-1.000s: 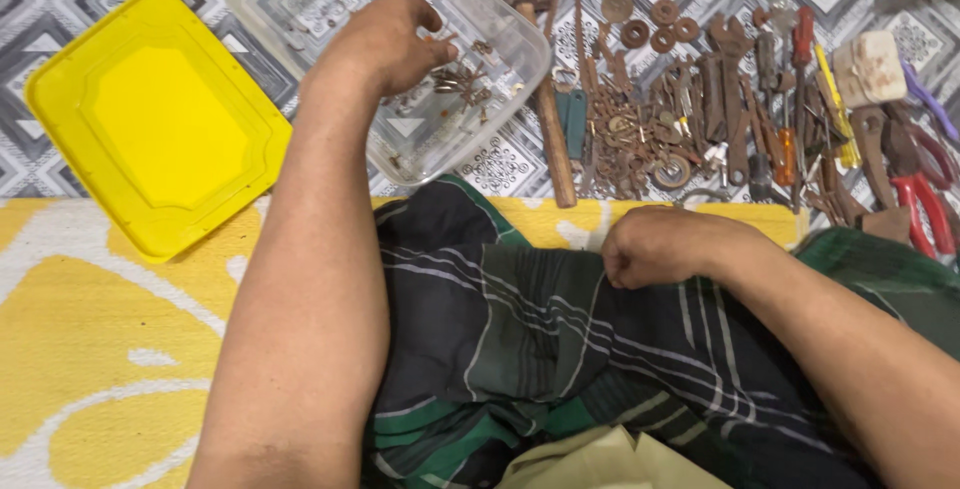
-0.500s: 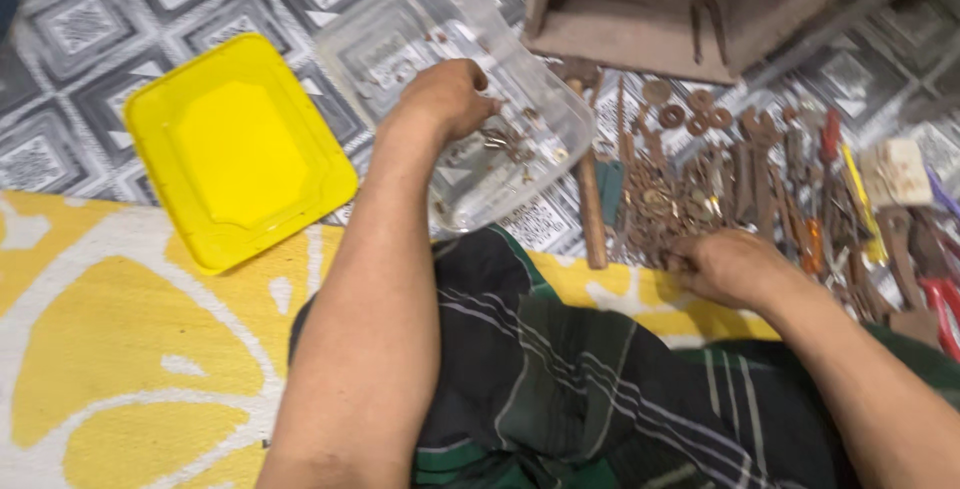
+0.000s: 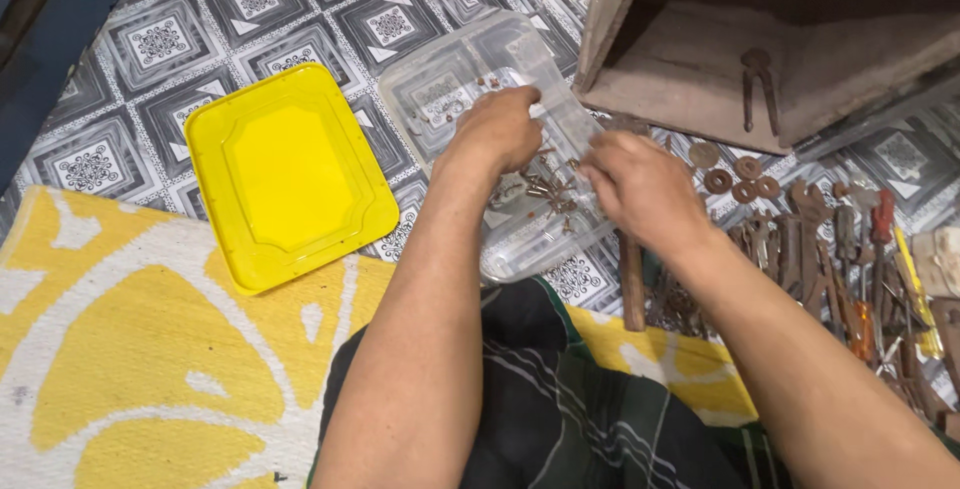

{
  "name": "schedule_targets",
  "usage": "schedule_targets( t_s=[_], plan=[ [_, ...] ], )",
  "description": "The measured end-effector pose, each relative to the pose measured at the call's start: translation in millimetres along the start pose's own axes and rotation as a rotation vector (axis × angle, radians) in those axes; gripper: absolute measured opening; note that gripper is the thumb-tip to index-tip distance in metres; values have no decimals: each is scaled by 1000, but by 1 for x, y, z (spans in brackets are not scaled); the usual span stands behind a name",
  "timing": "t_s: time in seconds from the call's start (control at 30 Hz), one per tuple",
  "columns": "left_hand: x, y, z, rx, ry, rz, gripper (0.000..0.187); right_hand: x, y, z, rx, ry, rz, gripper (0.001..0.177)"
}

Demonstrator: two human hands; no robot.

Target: The person sits on the floor and sorts small metal hardware pieces from a clear plastic container into a cardboard box. They repeatedly pick up items with both hands and place them into the box, occasionally shifting the container.

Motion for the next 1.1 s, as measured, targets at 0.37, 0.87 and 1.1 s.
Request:
schedule_targets(
  t_s=[0.37,0.87,1.1],
  plan=[
    [-28,-17,-12,-69,103,112,49,175,40,-32,1,-531,403,27],
    [44,-80,-28,-365,-112,-141,39,188,50,-33,297,-809,196,45],
    [85,-100,-31,-326,-34,-381,41,183,31,-36,151,-777,321,32]
  ],
)
Point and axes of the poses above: each hand's wrist, its own z-axis away from the middle knuckle, its own x-axis out of the palm, y = z × x, the point moved 7 cm from there along -z, towards the middle knuckle, and after that the axes turned 11 degrees about z, right-handed, at the moved point
